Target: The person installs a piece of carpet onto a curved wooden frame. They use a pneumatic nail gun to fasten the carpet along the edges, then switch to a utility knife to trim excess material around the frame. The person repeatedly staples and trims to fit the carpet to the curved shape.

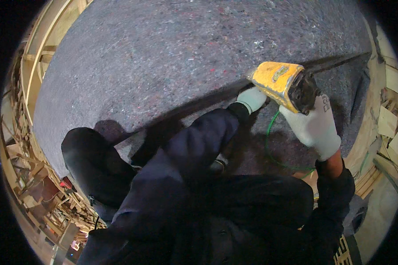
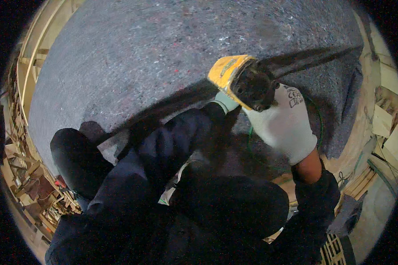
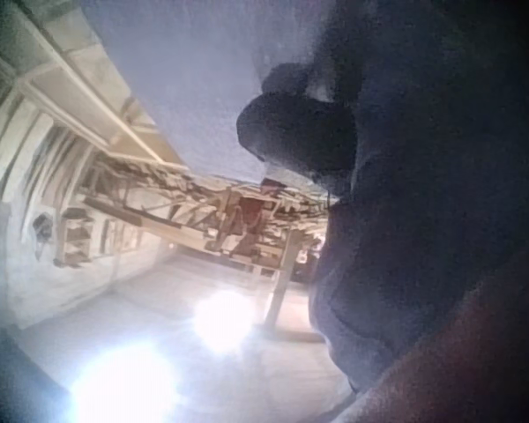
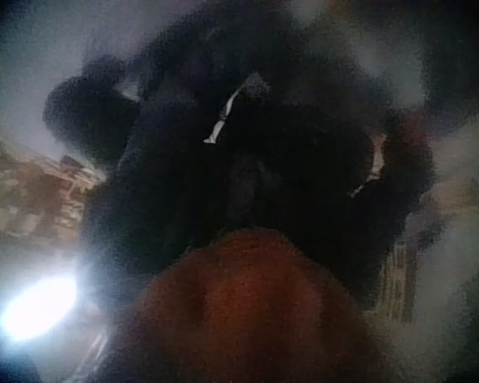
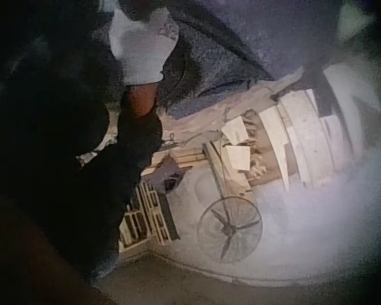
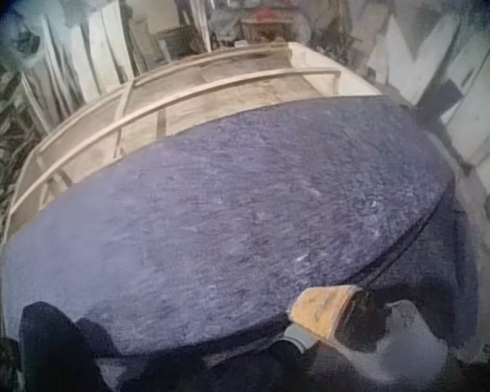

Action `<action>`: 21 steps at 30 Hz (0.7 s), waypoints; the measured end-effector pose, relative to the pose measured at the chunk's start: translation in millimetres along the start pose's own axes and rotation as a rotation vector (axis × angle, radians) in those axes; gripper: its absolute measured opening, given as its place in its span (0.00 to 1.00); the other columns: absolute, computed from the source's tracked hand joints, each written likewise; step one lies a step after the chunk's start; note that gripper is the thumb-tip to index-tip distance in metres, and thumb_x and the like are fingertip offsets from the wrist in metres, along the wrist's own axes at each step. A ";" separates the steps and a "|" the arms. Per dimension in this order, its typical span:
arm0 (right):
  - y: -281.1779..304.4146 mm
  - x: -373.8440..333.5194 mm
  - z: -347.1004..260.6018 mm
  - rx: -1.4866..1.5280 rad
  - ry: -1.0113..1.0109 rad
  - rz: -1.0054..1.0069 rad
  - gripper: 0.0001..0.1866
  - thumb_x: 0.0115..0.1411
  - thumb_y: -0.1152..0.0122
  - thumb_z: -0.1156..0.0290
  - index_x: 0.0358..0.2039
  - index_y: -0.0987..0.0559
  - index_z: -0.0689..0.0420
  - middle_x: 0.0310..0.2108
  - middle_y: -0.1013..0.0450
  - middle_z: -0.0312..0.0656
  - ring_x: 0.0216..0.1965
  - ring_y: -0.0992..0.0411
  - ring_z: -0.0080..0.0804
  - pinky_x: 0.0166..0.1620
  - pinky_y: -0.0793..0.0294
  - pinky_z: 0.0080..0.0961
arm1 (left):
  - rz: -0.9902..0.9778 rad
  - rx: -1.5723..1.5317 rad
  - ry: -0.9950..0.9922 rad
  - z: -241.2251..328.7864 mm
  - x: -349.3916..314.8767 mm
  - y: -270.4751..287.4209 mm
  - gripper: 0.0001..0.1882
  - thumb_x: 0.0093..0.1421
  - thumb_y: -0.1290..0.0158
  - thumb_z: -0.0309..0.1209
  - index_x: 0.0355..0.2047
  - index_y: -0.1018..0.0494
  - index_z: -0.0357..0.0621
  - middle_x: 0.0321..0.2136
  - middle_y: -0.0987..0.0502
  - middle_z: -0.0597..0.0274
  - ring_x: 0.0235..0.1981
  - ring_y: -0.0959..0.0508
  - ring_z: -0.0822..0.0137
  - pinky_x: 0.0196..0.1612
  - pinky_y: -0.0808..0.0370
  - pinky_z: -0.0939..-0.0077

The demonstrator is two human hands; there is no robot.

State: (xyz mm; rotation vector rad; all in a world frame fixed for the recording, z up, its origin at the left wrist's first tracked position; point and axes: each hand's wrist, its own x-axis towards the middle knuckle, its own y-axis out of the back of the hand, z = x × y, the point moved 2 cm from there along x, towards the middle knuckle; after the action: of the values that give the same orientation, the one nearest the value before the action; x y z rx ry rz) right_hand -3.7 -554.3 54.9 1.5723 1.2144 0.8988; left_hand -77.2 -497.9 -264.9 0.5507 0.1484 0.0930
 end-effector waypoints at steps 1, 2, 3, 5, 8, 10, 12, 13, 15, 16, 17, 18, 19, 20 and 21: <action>-0.8 -1.3 -1.9 -0.031 -0.025 0.064 0.13 0.55 0.28 0.69 0.41 0.18 0.57 0.38 0.21 0.46 0.38 0.24 0.48 0.40 0.28 0.41 | 0.014 0.092 -0.103 8.8 4.4 16.2 0.19 0.69 0.56 0.41 0.48 0.23 0.42 0.45 0.19 0.50 0.44 0.19 0.52 0.51 0.24 0.58; -1.2 -3.2 -1.8 0.013 -0.098 0.074 0.12 0.55 0.29 0.68 0.40 0.18 0.55 0.38 0.23 0.45 0.38 0.25 0.48 0.40 0.29 0.42 | -0.022 0.182 -0.165 16.7 0.2 32.6 0.20 0.70 0.56 0.43 0.46 0.22 0.41 0.43 0.18 0.51 0.43 0.19 0.53 0.50 0.23 0.59; -4.6 -5.2 -3.0 0.029 -0.148 0.081 0.11 0.55 0.30 0.67 0.39 0.19 0.54 0.37 0.25 0.45 0.37 0.26 0.48 0.39 0.29 0.43 | -0.153 -0.282 0.110 19.4 -8.6 45.8 0.24 0.72 0.58 0.48 0.48 0.23 0.40 0.43 0.18 0.52 0.43 0.19 0.58 0.51 0.25 0.65; -11.6 -8.5 -3.5 0.052 -0.207 0.104 0.13 0.56 0.31 0.63 0.38 0.20 0.55 0.35 0.28 0.45 0.39 0.28 0.48 0.42 0.29 0.45 | -0.093 -0.814 0.457 22.5 -37.7 76.1 0.26 0.74 0.58 0.49 0.50 0.23 0.38 0.45 0.18 0.53 0.44 0.19 0.62 0.53 0.25 0.69; -19.5 -11.3 -6.6 -0.050 -0.240 0.107 0.15 0.57 0.31 0.61 0.38 0.20 0.56 0.36 0.28 0.46 0.40 0.29 0.50 0.44 0.30 0.45 | 0.065 -0.925 0.460 6.5 -114.4 137.7 0.25 0.76 0.62 0.42 0.60 0.30 0.34 0.53 0.22 0.50 0.54 0.22 0.58 0.59 0.28 0.65; -20.1 -11.9 -5.7 0.360 -0.521 0.080 0.18 0.57 0.31 0.60 0.41 0.19 0.59 0.38 0.23 0.49 0.41 0.24 0.50 0.45 0.27 0.43 | 0.073 -1.060 0.533 -15.0 -160.8 177.6 0.25 0.76 0.67 0.39 0.64 0.35 0.35 0.56 0.23 0.49 0.54 0.22 0.57 0.59 0.28 0.66; -13.6 -6.8 -11.9 0.627 -0.581 0.096 0.19 0.57 0.31 0.61 0.43 0.19 0.61 0.39 0.20 0.50 0.41 0.22 0.48 0.45 0.24 0.41 | 0.091 -1.108 0.519 -26.3 -204.6 207.8 0.25 0.76 0.66 0.39 0.64 0.34 0.36 0.55 0.23 0.50 0.54 0.21 0.57 0.58 0.27 0.66; -9.5 -3.8 -16.6 0.591 -0.641 0.052 0.19 0.57 0.30 0.64 0.45 0.20 0.62 0.40 0.20 0.47 0.42 0.22 0.42 0.45 0.24 0.36 | 0.099 -1.115 0.553 -28.2 -221.7 216.6 0.25 0.76 0.66 0.39 0.63 0.34 0.36 0.55 0.23 0.50 0.53 0.21 0.58 0.58 0.27 0.66; -0.3 1.0 -30.2 0.577 -0.755 -0.030 0.22 0.58 0.30 0.71 0.51 0.23 0.63 0.43 0.21 0.42 0.43 0.22 0.29 0.45 0.24 0.26 | 0.106 -1.115 0.587 -28.9 -236.5 224.7 0.24 0.76 0.66 0.39 0.63 0.34 0.36 0.54 0.22 0.50 0.53 0.21 0.58 0.57 0.27 0.67; 2.6 4.4 -39.0 0.605 -0.735 -0.044 0.22 0.58 0.30 0.72 0.52 0.23 0.63 0.43 0.20 0.43 0.43 0.22 0.29 0.45 0.23 0.26 | 0.100 -1.113 0.592 -26.9 -237.7 225.1 0.24 0.76 0.66 0.39 0.63 0.33 0.36 0.54 0.22 0.51 0.53 0.21 0.58 0.57 0.27 0.67; 3.0 7.2 -47.8 0.631 -0.714 -0.061 0.22 0.58 0.31 0.72 0.52 0.23 0.63 0.43 0.20 0.43 0.43 0.22 0.29 0.45 0.23 0.26 | 0.094 -1.110 0.594 -24.8 -235.1 223.3 0.24 0.76 0.66 0.39 0.63 0.33 0.37 0.54 0.22 0.51 0.52 0.21 0.59 0.57 0.26 0.67; 2.4 10.7 -55.1 0.660 -0.688 -0.060 0.22 0.59 0.31 0.73 0.53 0.23 0.63 0.44 0.20 0.44 0.42 0.21 0.29 0.45 0.23 0.26 | 0.080 -1.105 0.586 -23.2 -230.4 221.4 0.24 0.76 0.66 0.39 0.63 0.33 0.37 0.54 0.22 0.51 0.52 0.21 0.59 0.56 0.26 0.67; -0.8 13.8 -60.9 0.688 -0.691 -0.023 0.20 0.57 0.31 0.71 0.50 0.22 0.62 0.43 0.20 0.45 0.42 0.21 0.34 0.45 0.23 0.29 | 0.066 -1.093 0.573 -22.0 -224.0 218.8 0.24 0.76 0.66 0.39 0.63 0.33 0.37 0.53 0.22 0.51 0.52 0.20 0.59 0.56 0.26 0.68; -7.0 17.0 -66.4 0.720 -0.688 0.030 0.19 0.56 0.30 0.69 0.47 0.20 0.62 0.41 0.19 0.47 0.42 0.20 0.39 0.45 0.22 0.32 | 0.046 -1.081 0.556 -22.6 -216.1 216.2 0.24 0.76 0.66 0.39 0.63 0.33 0.37 0.53 0.22 0.52 0.52 0.20 0.60 0.56 0.26 0.68; -12.2 20.0 -69.7 0.745 -0.691 0.064 0.18 0.55 0.29 0.66 0.44 0.18 0.61 0.40 0.18 0.48 0.42 0.19 0.44 0.45 0.22 0.35 | 0.027 -1.062 0.534 -23.2 -208.3 212.6 0.24 0.76 0.65 0.39 0.62 0.33 0.37 0.53 0.22 0.52 0.51 0.20 0.60 0.56 0.26 0.68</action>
State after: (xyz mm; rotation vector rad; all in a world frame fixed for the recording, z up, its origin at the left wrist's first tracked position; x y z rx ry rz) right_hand -66.8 -517.8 64.9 2.2495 1.0186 -0.1428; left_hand -296.5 -332.3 -148.3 -0.5471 0.5675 0.3195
